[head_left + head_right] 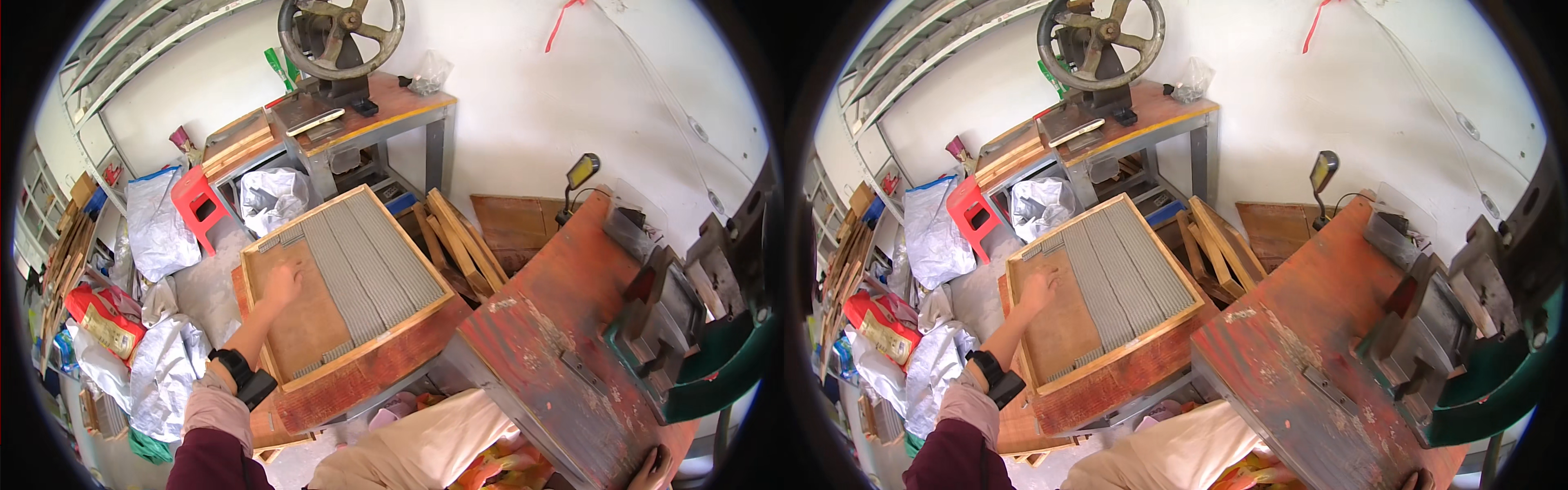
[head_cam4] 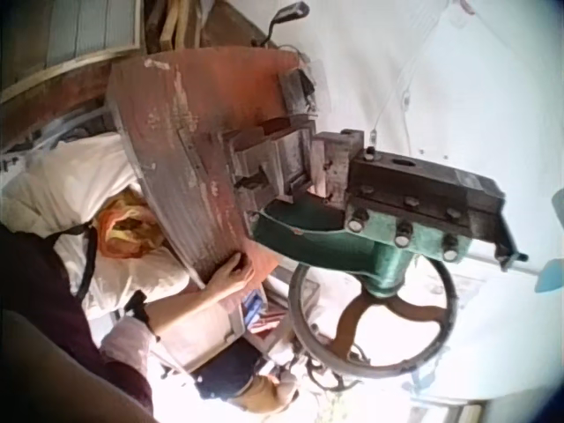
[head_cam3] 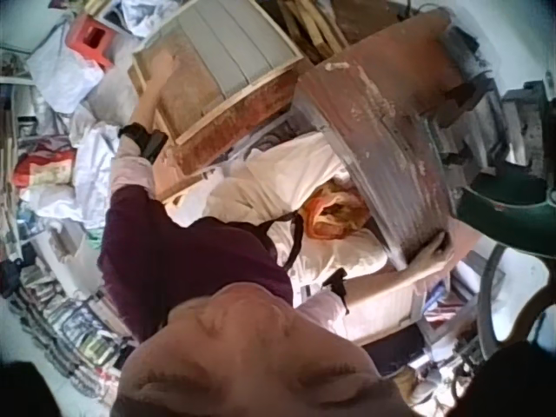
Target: The recorder uses a manual press machine to process small metal or plastic strips and organizes them into a tray.
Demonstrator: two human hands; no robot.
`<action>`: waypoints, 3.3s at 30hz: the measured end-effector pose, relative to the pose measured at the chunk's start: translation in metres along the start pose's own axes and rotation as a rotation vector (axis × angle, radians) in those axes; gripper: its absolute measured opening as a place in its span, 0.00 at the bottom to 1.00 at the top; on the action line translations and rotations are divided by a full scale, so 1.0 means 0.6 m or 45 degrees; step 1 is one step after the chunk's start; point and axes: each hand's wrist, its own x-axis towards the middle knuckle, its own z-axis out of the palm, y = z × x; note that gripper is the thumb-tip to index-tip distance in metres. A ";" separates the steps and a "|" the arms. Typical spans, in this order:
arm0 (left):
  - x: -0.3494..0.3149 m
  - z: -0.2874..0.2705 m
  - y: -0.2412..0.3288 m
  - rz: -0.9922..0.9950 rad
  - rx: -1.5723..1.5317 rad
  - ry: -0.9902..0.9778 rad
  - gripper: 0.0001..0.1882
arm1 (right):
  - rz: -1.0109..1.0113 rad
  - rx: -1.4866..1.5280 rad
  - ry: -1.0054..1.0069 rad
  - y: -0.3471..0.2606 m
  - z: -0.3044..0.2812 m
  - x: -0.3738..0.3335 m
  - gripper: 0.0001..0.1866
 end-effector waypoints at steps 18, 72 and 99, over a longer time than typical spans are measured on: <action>0.163 0.028 -0.148 -0.067 0.446 -0.439 0.37 | -0.099 -0.295 0.144 -0.001 0.017 -0.008 0.14; 0.042 -0.008 -0.055 -0.547 -0.469 -0.495 0.23 | 0.039 -0.073 0.102 0.046 0.034 -0.013 0.08; -0.077 -0.032 0.960 1.807 -0.681 -0.901 0.28 | -0.209 0.603 -0.477 -0.024 -0.041 -0.025 0.37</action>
